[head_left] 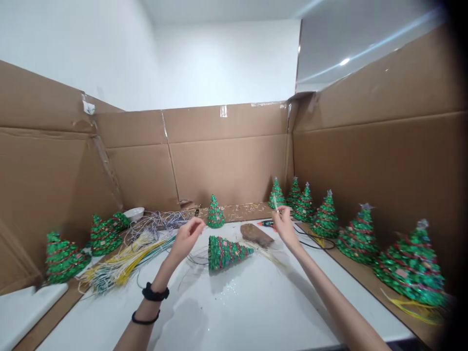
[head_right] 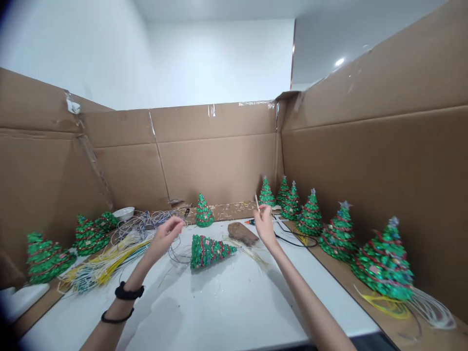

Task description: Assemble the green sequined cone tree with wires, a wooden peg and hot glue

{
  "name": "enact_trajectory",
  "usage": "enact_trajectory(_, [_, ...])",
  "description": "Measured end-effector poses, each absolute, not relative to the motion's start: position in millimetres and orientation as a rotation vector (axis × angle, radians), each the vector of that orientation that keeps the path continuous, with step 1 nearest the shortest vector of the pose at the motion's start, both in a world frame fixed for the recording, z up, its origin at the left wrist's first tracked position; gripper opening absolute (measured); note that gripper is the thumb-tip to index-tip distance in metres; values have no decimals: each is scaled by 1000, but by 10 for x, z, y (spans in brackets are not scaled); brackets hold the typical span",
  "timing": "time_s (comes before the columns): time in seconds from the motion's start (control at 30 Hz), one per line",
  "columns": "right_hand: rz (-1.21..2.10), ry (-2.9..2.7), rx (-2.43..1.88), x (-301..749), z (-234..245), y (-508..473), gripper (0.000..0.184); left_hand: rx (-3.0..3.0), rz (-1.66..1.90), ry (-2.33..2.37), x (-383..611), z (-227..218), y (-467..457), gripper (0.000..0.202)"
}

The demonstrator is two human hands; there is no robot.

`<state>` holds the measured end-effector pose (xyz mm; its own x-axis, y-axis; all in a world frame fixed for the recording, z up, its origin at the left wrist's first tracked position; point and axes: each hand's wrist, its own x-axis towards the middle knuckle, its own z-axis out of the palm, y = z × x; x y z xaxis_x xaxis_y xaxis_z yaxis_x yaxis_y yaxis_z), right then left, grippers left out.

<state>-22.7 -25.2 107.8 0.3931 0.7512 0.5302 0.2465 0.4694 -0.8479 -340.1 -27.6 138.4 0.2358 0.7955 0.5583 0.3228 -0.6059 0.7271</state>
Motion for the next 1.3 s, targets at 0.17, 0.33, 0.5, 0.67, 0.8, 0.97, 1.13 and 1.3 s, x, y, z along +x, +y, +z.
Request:
enact_trajectory(0.17, [466, -1142, -1116, -159, 657, -7, 26, 2217, 828, 1319, -3496, 989, -185, 50])
enact_trajectory(0.33, [882, -983, -886, -124, 685, -88, 29, 2382, 833, 1446, -3505, 797, -213, 47])
enact_trajectory(0.5, [597, -1211, -1167, -260, 568, -133, 28, 2572, 1183, 1445, -3374, 654, -254, 42])
enact_trajectory(0.67, [40, -1621, -1511, -363, 533, -222, 28, 2715, 1369, 1265, -3276, 562, -307, 37])
enact_trajectory(0.8, [-292, -1659, -1623, -334, 595, -255, 29, 2724, 1424, 1194, -3264, 531, -286, 34])
enact_trajectory(0.97, [-18, -1918, -1710, -306, 551, -217, 33, 2700, 1453, 1154, -3276, 518, -263, 33])
enact_trajectory(1.13, [134, -2012, -1877, -286, 446, -182, 17, 2720, 1449, 1130, -3281, 525, -265, 32])
enact_trajectory(1.3, [147, -2028, -1837, -272, 420, -166, 16, 2736, 1452, 1103, -3288, 528, -260, 32])
